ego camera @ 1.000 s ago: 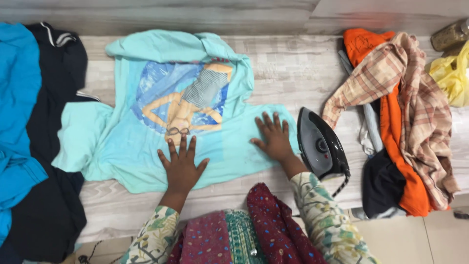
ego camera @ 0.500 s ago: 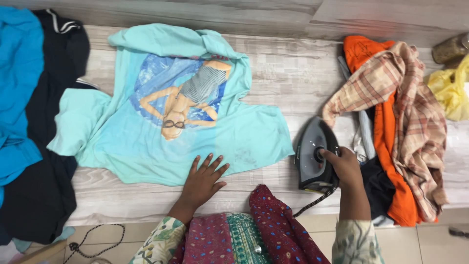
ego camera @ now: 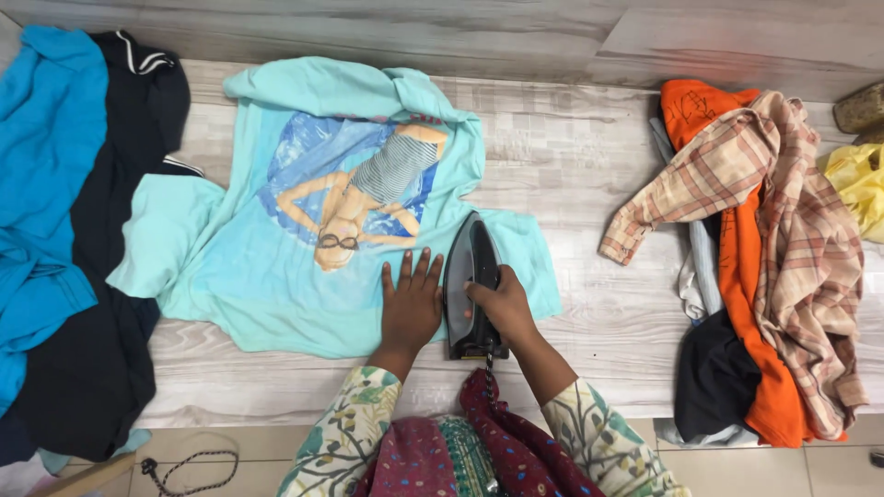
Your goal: The person irons a plaid shirt and a light blue t-shirt on a flat surface. They smooth the fabric with their hands, move the iron across the body and sleeves, and flip the garments to iron different sections.
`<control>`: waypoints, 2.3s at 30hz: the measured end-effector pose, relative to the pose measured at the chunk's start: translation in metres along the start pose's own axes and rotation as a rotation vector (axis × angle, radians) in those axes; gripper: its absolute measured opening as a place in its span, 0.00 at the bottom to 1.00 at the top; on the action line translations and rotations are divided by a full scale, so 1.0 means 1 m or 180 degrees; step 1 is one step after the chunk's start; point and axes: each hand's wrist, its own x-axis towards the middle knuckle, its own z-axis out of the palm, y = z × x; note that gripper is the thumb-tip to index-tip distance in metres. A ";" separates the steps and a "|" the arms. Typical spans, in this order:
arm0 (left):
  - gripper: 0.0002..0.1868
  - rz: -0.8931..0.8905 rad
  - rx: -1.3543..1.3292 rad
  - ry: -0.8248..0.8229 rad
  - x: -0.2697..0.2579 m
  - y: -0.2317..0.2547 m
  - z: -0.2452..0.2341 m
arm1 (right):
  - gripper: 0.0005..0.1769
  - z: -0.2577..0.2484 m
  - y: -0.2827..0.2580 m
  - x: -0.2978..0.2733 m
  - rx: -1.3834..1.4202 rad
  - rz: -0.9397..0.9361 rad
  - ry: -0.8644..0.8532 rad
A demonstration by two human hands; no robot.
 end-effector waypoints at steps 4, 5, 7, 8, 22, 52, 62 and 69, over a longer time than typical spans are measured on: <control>0.30 -0.0073 -0.0009 0.0005 -0.004 0.003 0.001 | 0.22 -0.005 -0.014 0.012 -0.0115 0.0031 -0.0097; 0.30 -0.0071 -0.0003 0.0000 -0.004 0.003 0.000 | 0.22 -0.003 -0.015 0.010 -0.0166 0.0056 -0.0047; 0.30 -0.0053 0.0003 -0.0009 -0.002 0.004 -0.002 | 0.24 -0.005 -0.017 0.003 -0.0266 0.0102 0.0069; 0.30 -0.0054 0.0021 -0.0004 -0.003 0.003 -0.003 | 0.24 -0.007 -0.017 0.001 -0.0234 0.0130 0.0069; 0.29 0.0018 0.0277 0.0183 -0.008 0.003 0.005 | 0.27 -0.050 -0.021 0.014 -0.0389 0.0160 0.0265; 0.40 -0.0162 -0.0155 -0.0421 -0.092 -0.024 -0.027 | 0.13 -0.153 0.012 -0.032 0.0383 -0.0395 0.0531; 0.63 0.0041 -0.0144 -0.1574 -0.078 -0.056 -0.050 | 0.21 0.051 0.014 -0.018 -0.0132 0.0063 0.0438; 0.66 0.0035 -0.0185 -0.2258 -0.068 -0.059 -0.053 | 0.27 0.033 -0.006 0.051 -0.1059 -0.0227 0.0997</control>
